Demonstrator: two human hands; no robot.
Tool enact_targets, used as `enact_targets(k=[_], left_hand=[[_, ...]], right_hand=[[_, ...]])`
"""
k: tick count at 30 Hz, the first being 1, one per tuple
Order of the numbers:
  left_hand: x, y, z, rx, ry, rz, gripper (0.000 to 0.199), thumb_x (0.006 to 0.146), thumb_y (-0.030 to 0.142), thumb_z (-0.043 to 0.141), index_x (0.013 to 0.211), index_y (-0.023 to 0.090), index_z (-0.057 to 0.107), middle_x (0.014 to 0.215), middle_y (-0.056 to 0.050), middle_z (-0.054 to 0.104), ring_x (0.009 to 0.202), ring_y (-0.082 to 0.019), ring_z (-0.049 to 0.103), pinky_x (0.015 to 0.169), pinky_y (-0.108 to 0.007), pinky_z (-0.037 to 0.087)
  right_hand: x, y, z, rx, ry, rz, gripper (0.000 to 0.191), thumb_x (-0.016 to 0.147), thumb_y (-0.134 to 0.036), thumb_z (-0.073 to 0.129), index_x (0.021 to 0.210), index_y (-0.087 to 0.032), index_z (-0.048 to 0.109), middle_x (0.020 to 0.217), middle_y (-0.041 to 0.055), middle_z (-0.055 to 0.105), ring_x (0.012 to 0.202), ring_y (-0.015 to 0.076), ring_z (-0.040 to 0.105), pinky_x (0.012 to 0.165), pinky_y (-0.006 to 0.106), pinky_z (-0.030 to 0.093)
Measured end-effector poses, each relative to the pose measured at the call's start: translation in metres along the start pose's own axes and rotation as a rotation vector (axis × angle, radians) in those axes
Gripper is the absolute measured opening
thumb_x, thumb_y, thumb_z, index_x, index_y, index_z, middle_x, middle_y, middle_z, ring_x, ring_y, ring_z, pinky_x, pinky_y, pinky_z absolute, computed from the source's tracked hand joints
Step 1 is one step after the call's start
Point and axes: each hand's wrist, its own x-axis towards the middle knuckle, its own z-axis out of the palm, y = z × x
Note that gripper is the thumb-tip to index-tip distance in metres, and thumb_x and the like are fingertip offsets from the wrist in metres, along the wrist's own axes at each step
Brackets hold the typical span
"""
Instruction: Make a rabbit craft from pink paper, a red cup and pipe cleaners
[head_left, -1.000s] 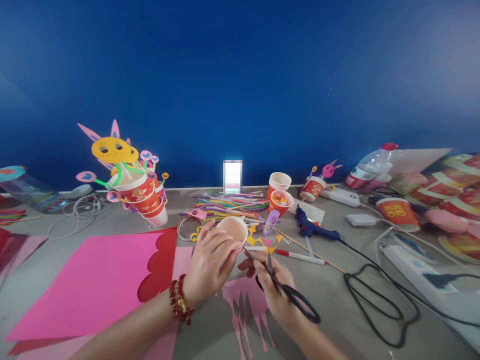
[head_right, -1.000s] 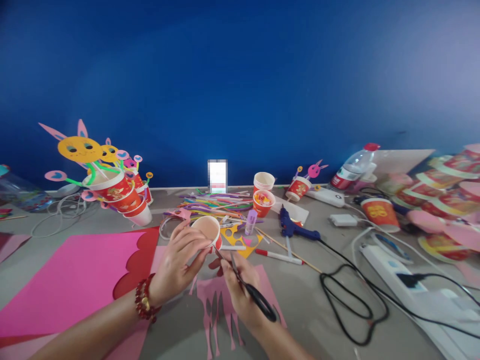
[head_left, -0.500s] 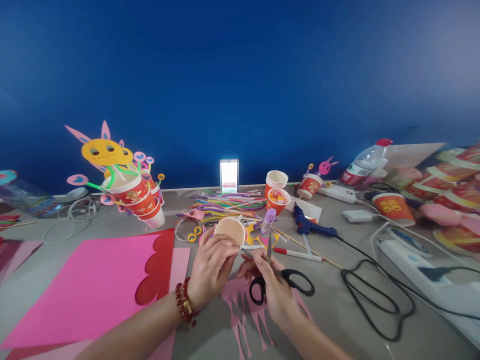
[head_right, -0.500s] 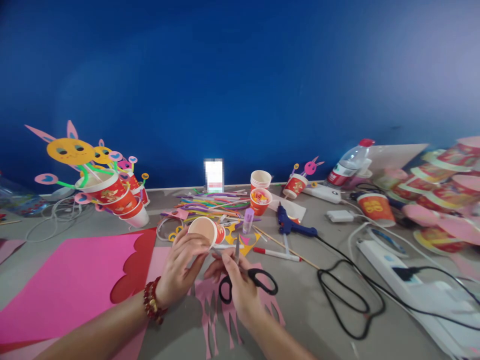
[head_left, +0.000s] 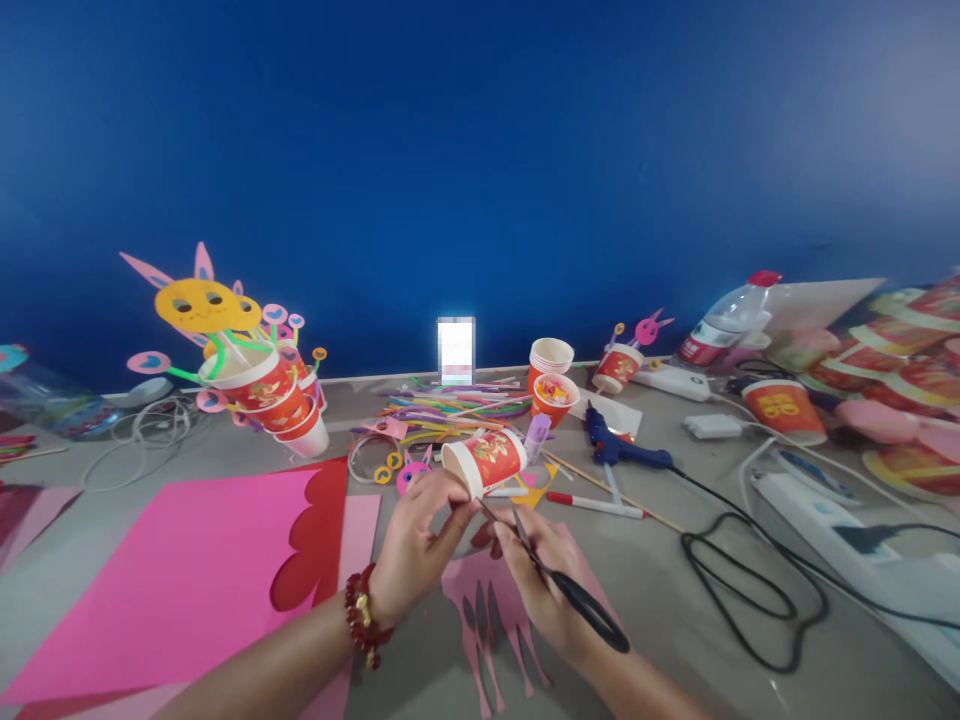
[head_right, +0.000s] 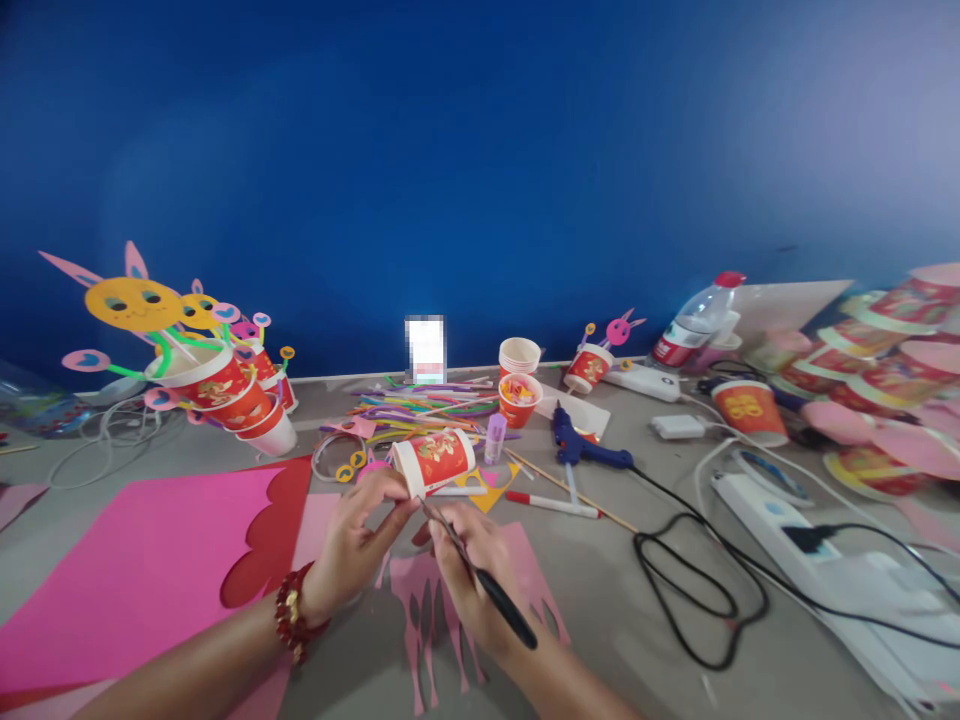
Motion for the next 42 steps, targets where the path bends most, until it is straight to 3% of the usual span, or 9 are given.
enact_targets(k=[3, 7, 15, 18, 29, 34, 37, 42], left_hand=[[-0.005, -0.004, 0.006, -0.072, 0.037, 0.017, 0.008, 0.09, 0.019, 0.058, 0.083, 0.02, 0.061, 0.084, -0.002, 0.068, 0.08, -0.016, 0.063, 0.074, -0.028, 0.046], [-0.01, -0.007, 0.014, -0.208, 0.063, -0.076, 0.01, 0.09, 0.019, 0.059, 0.082, 0.02, 0.065, 0.085, -0.002, 0.072, 0.083, -0.017, 0.066, 0.077, -0.029, 0.048], [-0.006, -0.001, 0.019, -0.767, 0.132, -0.463, 0.016, 0.088, 0.034, 0.063, 0.087, 0.017, 0.063, 0.078, -0.002, 0.07, 0.071, -0.015, 0.064, 0.07, -0.027, 0.052], [-0.005, 0.001, 0.019, -0.812, 0.097, -0.48, 0.016, 0.086, 0.032, 0.066, 0.089, 0.017, 0.063, 0.079, -0.003, 0.071, 0.07, -0.016, 0.065, 0.068, -0.027, 0.052], [-0.008, 0.009, 0.023, -0.925, 0.162, -0.552, 0.013, 0.083, 0.028, 0.07, 0.089, 0.017, 0.066, 0.088, -0.003, 0.074, 0.082, -0.016, 0.068, 0.077, -0.029, 0.054], [-0.01, 0.006, 0.026, -0.944, 0.179, -0.576, 0.018, 0.08, 0.026, 0.073, 0.095, 0.017, 0.07, 0.086, -0.003, 0.074, 0.079, -0.016, 0.067, 0.077, -0.029, 0.054], [-0.013, 0.001, 0.03, -0.969, 0.194, -0.582, 0.018, 0.077, 0.024, 0.076, 0.092, 0.017, 0.072, 0.082, -0.002, 0.074, 0.075, -0.013, 0.066, 0.076, -0.026, 0.053], [-0.015, 0.001, 0.035, -1.078, 0.158, -0.634, 0.02, 0.074, 0.026, 0.078, 0.09, 0.017, 0.071, 0.083, -0.003, 0.072, 0.07, -0.013, 0.064, 0.068, -0.025, 0.053]], right_hand=[[-0.001, 0.002, 0.004, 0.049, 0.028, 0.102, 0.03, 0.099, -0.034, 0.042, 0.08, -0.023, 0.062, 0.072, 0.0011, 0.069, 0.066, 0.0165, 0.064, 0.069, 0.026, 0.048], [-0.002, 0.005, 0.007, 0.204, 0.037, 0.19, 0.031, 0.1, -0.036, 0.041, 0.08, -0.022, 0.059, 0.067, -0.0003, 0.068, 0.061, 0.0152, 0.061, 0.062, 0.024, 0.048], [-0.002, 0.005, 0.003, 0.018, -0.007, 0.003, 0.024, 0.099, -0.031, 0.042, 0.086, -0.023, 0.061, 0.077, 0.0024, 0.069, 0.072, 0.0179, 0.064, 0.069, 0.026, 0.048], [-0.002, 0.004, 0.003, -0.062, -0.001, -0.018, 0.021, 0.099, -0.029, 0.042, 0.088, -0.024, 0.059, 0.077, 0.0021, 0.068, 0.071, 0.018, 0.064, 0.069, 0.027, 0.048], [0.002, 0.002, -0.002, -0.147, 0.012, -0.116, 0.016, 0.097, -0.023, 0.044, 0.09, -0.025, 0.058, 0.081, 0.0038, 0.069, 0.075, 0.0193, 0.065, 0.075, 0.029, 0.048], [0.001, 0.004, -0.001, -0.072, -0.02, 0.038, 0.026, 0.1, -0.031, 0.041, 0.081, -0.023, 0.058, 0.07, 0.0017, 0.065, 0.065, 0.0178, 0.061, 0.064, 0.027, 0.046], [0.0, 0.008, 0.004, 0.117, 0.011, 0.144, 0.029, 0.1, -0.036, 0.042, 0.078, -0.023, 0.055, 0.063, -0.0006, 0.062, 0.06, 0.0163, 0.059, 0.061, 0.026, 0.046], [-0.001, 0.016, 0.01, 0.295, 0.056, 0.19, 0.031, 0.099, -0.04, 0.044, 0.074, -0.023, 0.053, 0.06, -0.0012, 0.062, 0.057, 0.0159, 0.059, 0.059, 0.025, 0.047]])
